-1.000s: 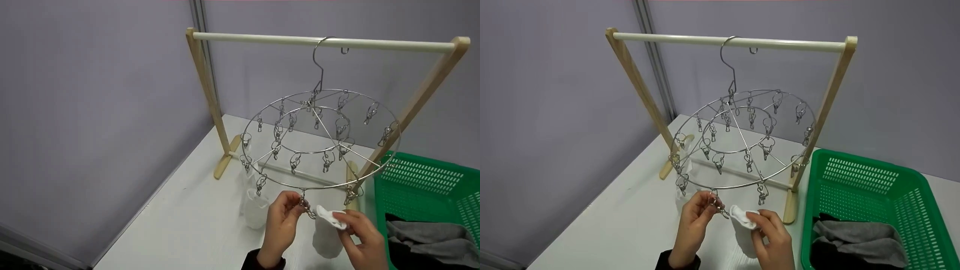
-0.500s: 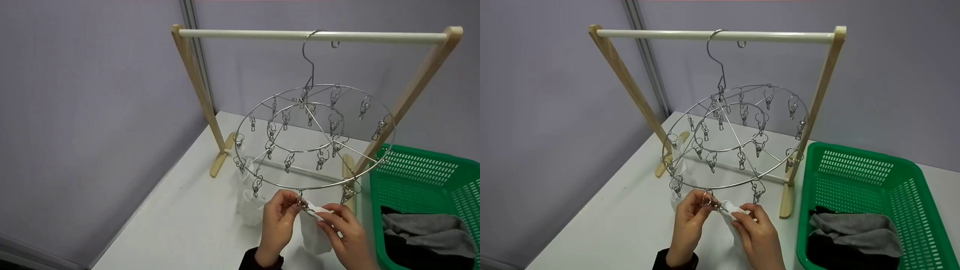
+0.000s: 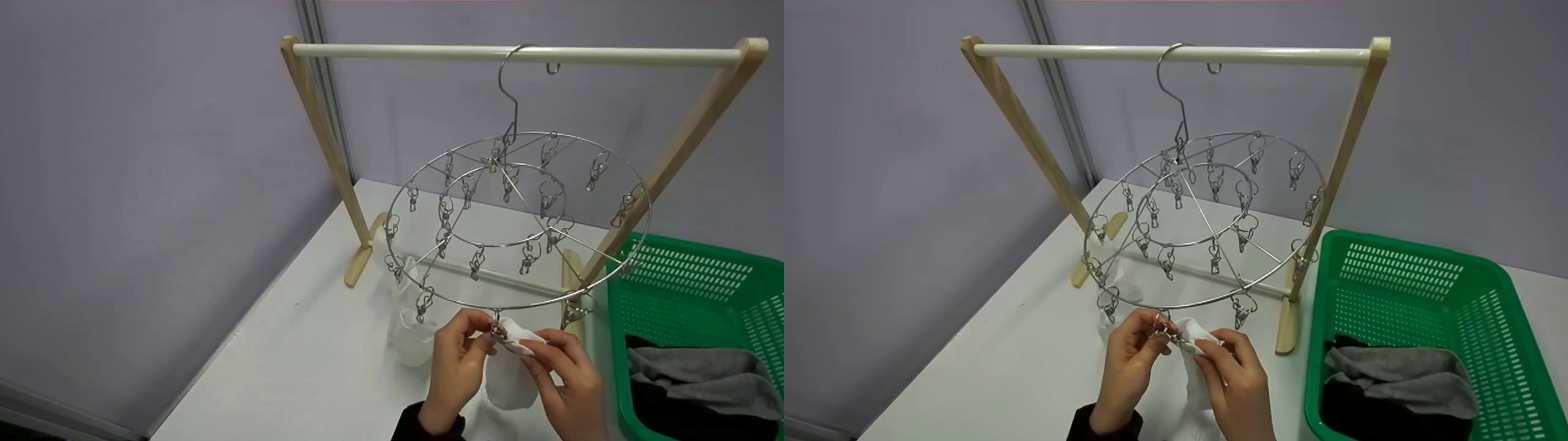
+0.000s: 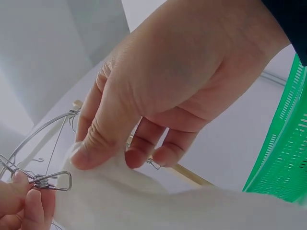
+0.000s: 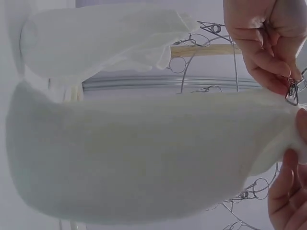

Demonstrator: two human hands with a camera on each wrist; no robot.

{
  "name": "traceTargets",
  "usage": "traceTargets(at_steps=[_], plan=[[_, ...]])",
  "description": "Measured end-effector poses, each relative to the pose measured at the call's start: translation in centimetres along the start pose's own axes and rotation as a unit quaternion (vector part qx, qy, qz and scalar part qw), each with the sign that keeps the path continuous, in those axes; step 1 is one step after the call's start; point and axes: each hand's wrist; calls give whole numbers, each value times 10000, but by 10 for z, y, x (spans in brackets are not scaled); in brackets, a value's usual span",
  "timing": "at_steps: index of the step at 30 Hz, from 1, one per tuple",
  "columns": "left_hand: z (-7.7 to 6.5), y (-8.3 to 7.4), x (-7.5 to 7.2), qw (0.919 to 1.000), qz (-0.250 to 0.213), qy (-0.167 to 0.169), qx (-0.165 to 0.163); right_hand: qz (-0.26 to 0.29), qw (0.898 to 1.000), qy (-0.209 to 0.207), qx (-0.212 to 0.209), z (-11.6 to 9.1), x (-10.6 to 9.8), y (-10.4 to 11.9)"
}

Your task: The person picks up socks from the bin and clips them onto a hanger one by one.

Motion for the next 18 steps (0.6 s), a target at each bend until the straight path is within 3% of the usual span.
traceTargets(at_steps=[5, 9, 13, 16, 18], plan=[[-1, 1, 1, 9999, -55, 81, 72, -26, 10000, -72, -19, 0, 1, 3], [-1, 2, 1, 9997, -197, 97, -124, -66, 9997, -214, -31, 4, 1, 10], [-1, 2, 0, 9993, -279, 56, -243, -94, 9970, -704, 301, 3, -4, 7], [-1, 2, -1, 9995, -275, -17, -154, 241, 9908, -1083, 779, -3, -8, -9], [0, 3, -2, 9995, -281, -87, -88, 529, 9876, -1088, 1002, -16, -11, -37]])
Point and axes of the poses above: each hand's wrist, its own z-axis towards the middle knuckle, its own x-axis out of the palm, y = z × x, and after that the axes turned 11 degrees about -y, right-handed
